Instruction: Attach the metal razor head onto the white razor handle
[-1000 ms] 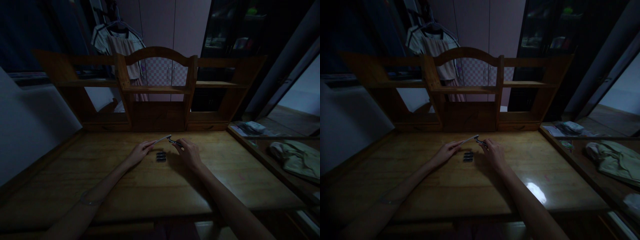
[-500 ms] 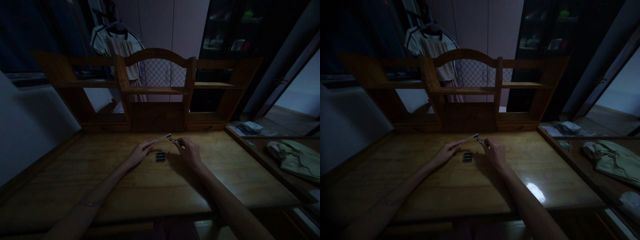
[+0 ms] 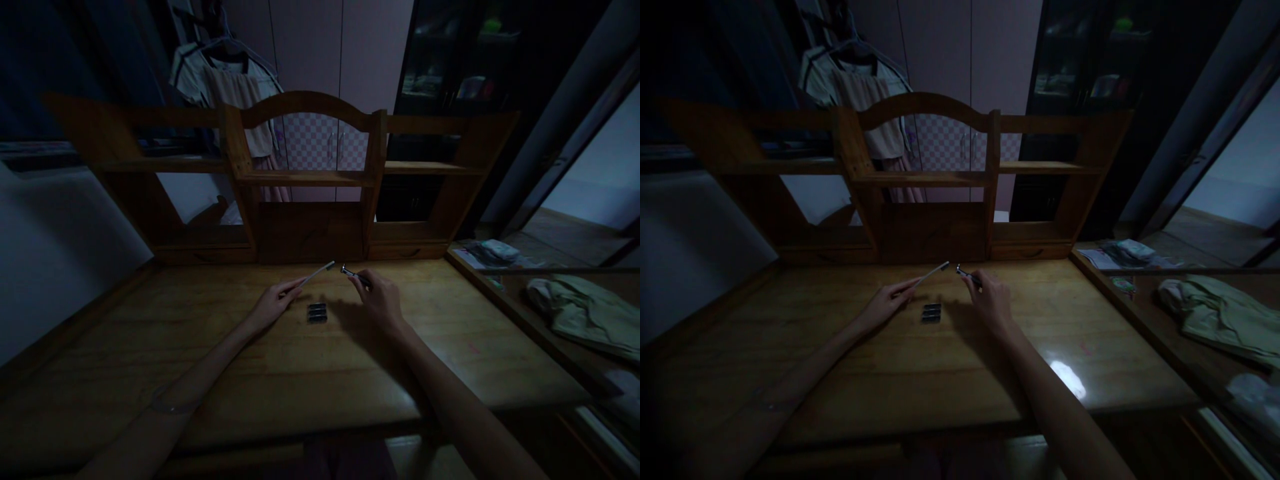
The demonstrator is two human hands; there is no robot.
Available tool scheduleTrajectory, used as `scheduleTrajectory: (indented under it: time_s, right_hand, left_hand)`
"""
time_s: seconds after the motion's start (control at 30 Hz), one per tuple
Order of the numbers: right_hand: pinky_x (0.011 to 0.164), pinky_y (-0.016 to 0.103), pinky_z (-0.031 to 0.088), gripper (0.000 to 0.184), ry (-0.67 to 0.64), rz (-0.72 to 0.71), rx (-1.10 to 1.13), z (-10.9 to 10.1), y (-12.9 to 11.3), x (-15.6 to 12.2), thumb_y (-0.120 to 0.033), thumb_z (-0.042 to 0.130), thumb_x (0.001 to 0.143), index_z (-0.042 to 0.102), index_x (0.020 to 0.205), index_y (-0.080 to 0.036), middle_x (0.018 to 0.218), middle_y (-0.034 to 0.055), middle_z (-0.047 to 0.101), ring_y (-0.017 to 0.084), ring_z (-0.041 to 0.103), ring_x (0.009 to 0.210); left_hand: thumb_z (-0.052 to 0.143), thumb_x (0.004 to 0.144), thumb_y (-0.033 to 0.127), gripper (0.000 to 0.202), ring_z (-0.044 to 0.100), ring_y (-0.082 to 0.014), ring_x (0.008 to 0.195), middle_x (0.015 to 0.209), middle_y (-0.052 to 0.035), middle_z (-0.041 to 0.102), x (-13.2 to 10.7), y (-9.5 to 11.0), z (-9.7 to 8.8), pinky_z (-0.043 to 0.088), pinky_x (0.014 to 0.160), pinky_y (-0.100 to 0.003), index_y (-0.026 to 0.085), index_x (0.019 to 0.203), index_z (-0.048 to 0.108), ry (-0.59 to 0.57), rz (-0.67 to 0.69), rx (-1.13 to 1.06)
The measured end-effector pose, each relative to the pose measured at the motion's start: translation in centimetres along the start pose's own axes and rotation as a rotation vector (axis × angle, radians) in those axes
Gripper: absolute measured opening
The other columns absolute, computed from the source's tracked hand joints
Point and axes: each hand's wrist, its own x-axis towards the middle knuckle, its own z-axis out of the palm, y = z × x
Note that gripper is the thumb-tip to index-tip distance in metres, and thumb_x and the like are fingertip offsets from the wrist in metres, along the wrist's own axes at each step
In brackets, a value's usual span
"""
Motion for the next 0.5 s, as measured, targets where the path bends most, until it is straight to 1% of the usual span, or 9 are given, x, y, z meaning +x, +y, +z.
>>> scheduleTrajectory:
  time_s: [0.13, 0.27, 0.4, 0.5]
  right_hand:
    - [0.067, 0.025, 0.041, 0.024, -0.051, -0.050, -0.028, 0.26, -0.39, -0.22, -0.042, 0.049, 0.093, 0.064, 0.093, -0.023, 0.090, 0.0045, 0.070, 0.018, 0.064, 0.080]
    - [0.068, 0.026, 0.040, 0.026, -0.063, -0.077, -0.035, 0.19, -0.54, -0.27, -0.042, 0.048, 0.093, 0.064, 0.096, -0.023, 0.092, 0.0044, 0.069, 0.018, 0.064, 0.081]
    - [0.067, 0.025, 0.040, 0.023, -0.060, -0.096, -0.030, 0.03, -0.63, -0.27, -0.040, 0.051, 0.092, 0.065, 0.096, -0.022, 0.091, 0.0038, 0.069, 0.017, 0.063, 0.079]
    - [0.069, 0.024, 0.040, 0.022, -0.075, -0.110, 0.005, 0.03, -0.77, -0.33, -0.040, 0.052, 0.092, 0.065, 0.097, -0.024, 0.092, 0.0031, 0.069, 0.016, 0.063, 0.080]
  left_hand:
    - [0.047, 0.091, 0.038, 0.043, 0.059, -0.0179, 0.093, 0.111, -0.0066, 0.067, -0.02, 0.33, 0.03, 0.045, 0.085, -0.031, 0.021, 0.129, 0.055, -0.018, 0.031, 0.001]
    - [0.047, 0.091, 0.038, 0.043, 0.060, -0.0188, 0.095, 0.113, -0.0060, 0.066, -0.06, 0.50, 0.08, 0.046, 0.087, -0.033, 0.021, 0.129, 0.056, -0.031, 0.027, 0.011]
    - [0.047, 0.091, 0.039, 0.041, 0.059, -0.0205, 0.104, 0.122, -0.0059, 0.062, -0.01, 0.35, 0.11, 0.045, 0.091, -0.033, 0.022, 0.127, 0.058, -0.007, 0.045, 0.034]
    - [0.047, 0.092, 0.039, 0.040, 0.057, -0.0207, 0.110, 0.126, -0.0052, 0.060, 0.06, 0.17, 0.04, 0.043, 0.095, -0.034, 0.024, 0.127, 0.057, 0.025, 0.052, 0.047]
